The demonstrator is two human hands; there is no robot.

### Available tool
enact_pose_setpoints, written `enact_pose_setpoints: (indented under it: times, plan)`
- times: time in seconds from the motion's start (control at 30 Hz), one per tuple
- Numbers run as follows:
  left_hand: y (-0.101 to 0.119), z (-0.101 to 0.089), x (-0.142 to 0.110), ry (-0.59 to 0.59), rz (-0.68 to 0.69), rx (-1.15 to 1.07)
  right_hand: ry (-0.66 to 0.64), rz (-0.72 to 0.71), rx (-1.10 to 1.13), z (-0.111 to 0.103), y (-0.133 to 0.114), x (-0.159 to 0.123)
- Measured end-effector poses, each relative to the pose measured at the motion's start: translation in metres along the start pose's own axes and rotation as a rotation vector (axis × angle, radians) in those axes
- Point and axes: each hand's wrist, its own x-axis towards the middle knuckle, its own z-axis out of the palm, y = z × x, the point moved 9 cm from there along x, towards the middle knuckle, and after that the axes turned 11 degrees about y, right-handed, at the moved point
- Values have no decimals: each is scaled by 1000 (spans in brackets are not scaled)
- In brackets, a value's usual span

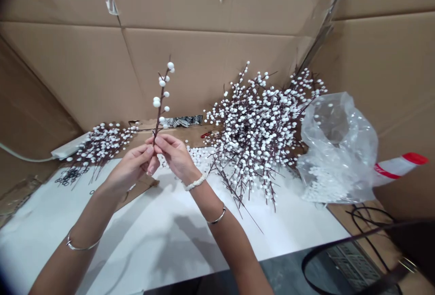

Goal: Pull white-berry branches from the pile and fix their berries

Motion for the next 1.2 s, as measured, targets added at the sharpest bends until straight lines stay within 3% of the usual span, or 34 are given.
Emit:
enact_pose_setpoints:
  times: [0.1,0.17,0.3,0.4,0.63,0.9,1.07,1.2]
  plan:
    - [-4,2,7,4,33,0,46,-80,29,-7,-15,2]
    - [-11,0,14,32,89,177,78,-167,42,-14,-31,3]
    - [-37,-6,28,102,220,1118,121,-246,-14,-26,-58,2]
    - [-67,-12,37,80,180,1414,140,-253,-31,-30,-68,0]
    - [-110,-20,48,12,134,1564,139,-257,-37,-28,-73,-3]
    - [-123,-15,48,55,147,1590,126,-253,-69,-25,-74,-7]
    - [-105,-13,44,105,157,1466,97,-309,-89,-23,-77,-9]
    - [-55,-8,36,130,290,1188,88,-313,-127,-22,-74,-8]
